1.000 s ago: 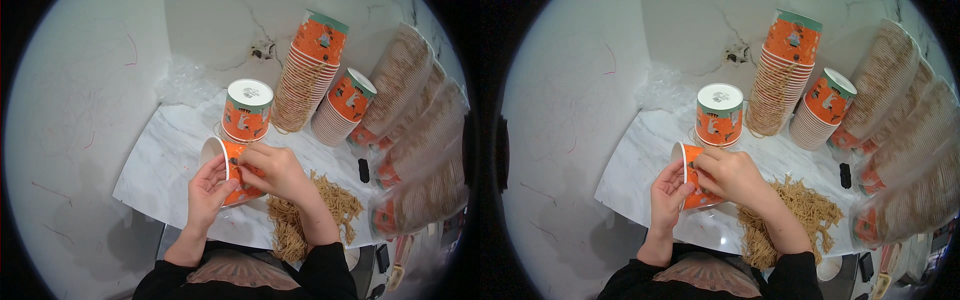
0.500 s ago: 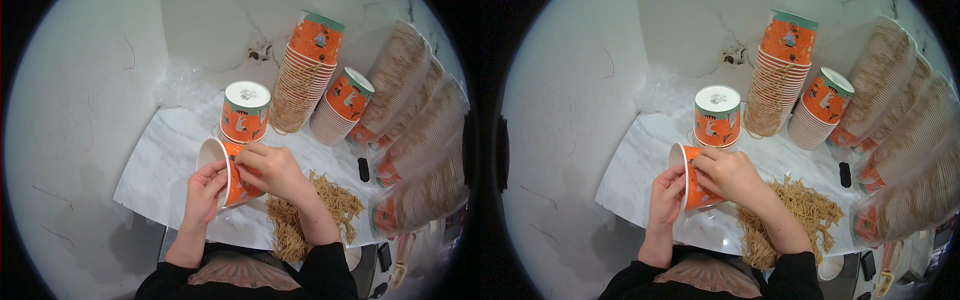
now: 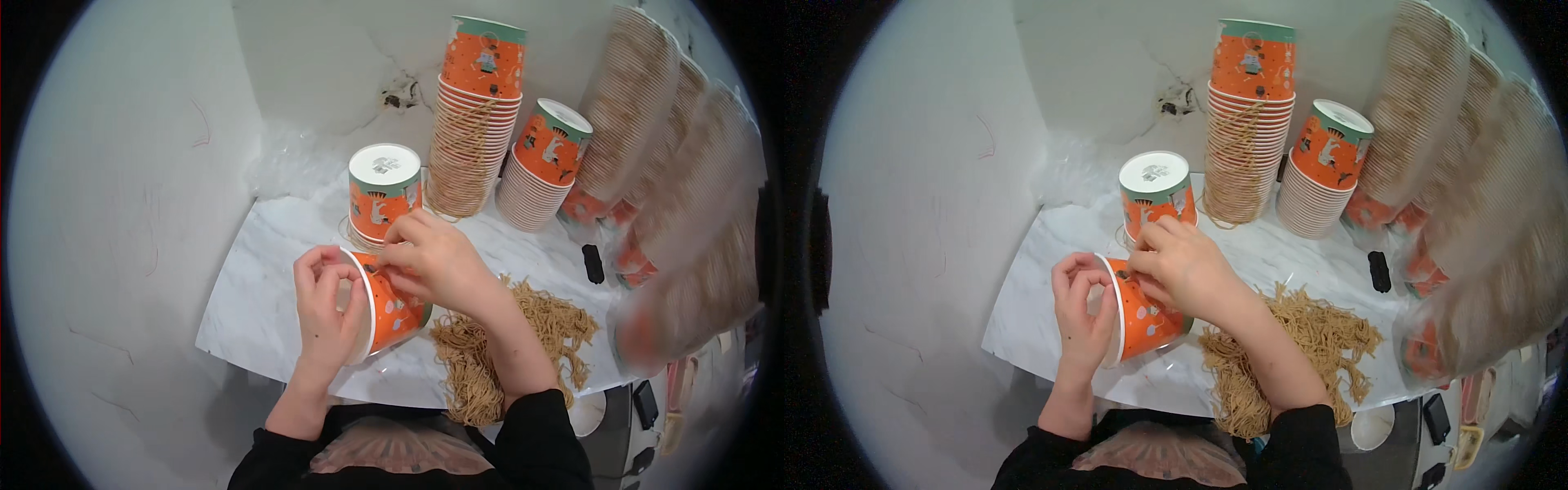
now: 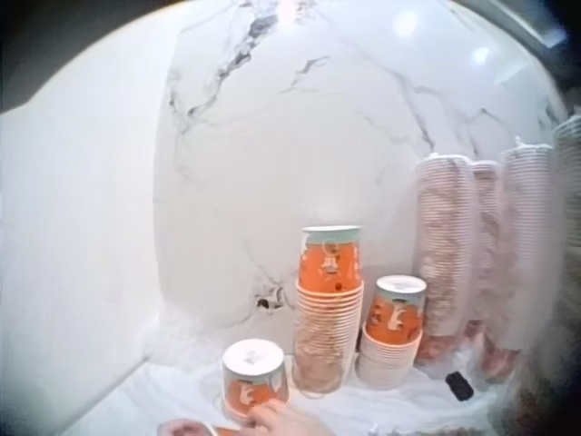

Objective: Tying strings to the rims of paper bowls and preparing food containers.

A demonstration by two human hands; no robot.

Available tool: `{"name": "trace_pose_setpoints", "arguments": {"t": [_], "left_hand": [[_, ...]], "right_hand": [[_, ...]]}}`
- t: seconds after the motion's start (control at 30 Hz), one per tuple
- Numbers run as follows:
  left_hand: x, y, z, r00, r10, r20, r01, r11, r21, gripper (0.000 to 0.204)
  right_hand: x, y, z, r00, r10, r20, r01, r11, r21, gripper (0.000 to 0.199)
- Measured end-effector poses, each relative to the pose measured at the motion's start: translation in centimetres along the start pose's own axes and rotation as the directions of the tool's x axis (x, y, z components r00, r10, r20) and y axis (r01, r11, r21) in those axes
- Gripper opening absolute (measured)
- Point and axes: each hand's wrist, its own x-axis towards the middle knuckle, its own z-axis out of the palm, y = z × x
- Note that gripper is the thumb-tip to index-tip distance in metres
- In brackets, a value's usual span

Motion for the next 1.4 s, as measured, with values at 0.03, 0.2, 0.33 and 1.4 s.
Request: {"name": "trace_pose_setpoints", "arguments": {"t": [0.03, 0.2, 0.33, 1.4], "left_hand": [[0.4, 0.2, -0.1, 1.000, 0.011, 0.006, -0.011, 1.000, 0.002, 0.006], [2.4, 0.5, -1.1, 0.932, 0.220, 0.286, -0.291, 0.928, 0.234, 0.012], [3.4, 1.7, -1.4, 0.906, 0.162, 0.391, -0.276, 0.927, 0.256, 0.008], [8.8, -4.7, 4.5, 0.523, -0.106, 0.846, 0.682, 0.647, -0.341, 0.019]], "right_hand": [[0.0, 0.1, -0.2, 0.999, -0.028, -0.042, 0.026, 0.998, -0.054, 0.016], [-0.5, 0.0, 0.0, 0.960, 0.271, 0.068, -0.278, 0.904, 0.325, 0.013], [-0.6, 0.1, 0.1, 0.886, 0.413, 0.209, -0.441, 0.618, 0.651, 0.015], [-1.9, 4.1, 0.2, 0.852, 0.480, 0.207, -0.523, 0.785, 0.331, 0.011]]}}
